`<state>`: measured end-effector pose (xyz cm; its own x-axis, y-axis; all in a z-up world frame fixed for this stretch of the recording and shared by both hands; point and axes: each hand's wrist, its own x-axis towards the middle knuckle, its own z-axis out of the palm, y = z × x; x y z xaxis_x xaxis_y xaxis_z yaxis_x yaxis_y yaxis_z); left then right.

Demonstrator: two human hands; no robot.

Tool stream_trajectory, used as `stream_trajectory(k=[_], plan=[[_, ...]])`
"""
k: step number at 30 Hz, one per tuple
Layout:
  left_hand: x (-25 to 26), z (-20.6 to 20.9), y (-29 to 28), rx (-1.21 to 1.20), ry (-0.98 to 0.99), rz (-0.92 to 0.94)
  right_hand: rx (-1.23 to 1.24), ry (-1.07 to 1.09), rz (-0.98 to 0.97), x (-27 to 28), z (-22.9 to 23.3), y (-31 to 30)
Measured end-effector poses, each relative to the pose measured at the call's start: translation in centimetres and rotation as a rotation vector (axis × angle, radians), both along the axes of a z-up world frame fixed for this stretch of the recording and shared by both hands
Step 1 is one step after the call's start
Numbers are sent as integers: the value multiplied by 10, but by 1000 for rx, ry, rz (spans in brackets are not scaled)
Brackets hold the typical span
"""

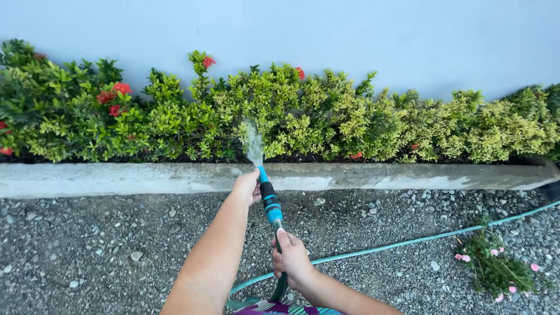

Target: Watering a row of bushes in a planter box using a garden hose with a nozzle.

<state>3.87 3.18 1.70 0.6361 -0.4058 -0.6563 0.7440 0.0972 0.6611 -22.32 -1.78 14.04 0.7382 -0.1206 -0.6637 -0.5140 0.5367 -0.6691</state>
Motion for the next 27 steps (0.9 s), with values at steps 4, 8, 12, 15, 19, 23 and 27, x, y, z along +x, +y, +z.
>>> stream_trajectory(k=[4,8,12,15,19,23,27], plan=[[3,2,-16,-10,-4,43,11,-14,-32,-2,5,-2],[7,-10,-35,123,17,120,4,-32,-59,-11,2,-4],[-7,14,-45,383,-227,131,11,-32,-87,-16,3,-3],[-22,47,-37,638,-422,-124,17,-14,-110,-17,4,-7],[-23,4,-49,433,-323,-115,26,-2,-134,-16,0,-18],[-44,-10,-28,304,-14,-206,54,19,-176,-12,-8,-30],[-78,-52,-5,263,-23,-419,64,47,-196,-7,-5,-34]])
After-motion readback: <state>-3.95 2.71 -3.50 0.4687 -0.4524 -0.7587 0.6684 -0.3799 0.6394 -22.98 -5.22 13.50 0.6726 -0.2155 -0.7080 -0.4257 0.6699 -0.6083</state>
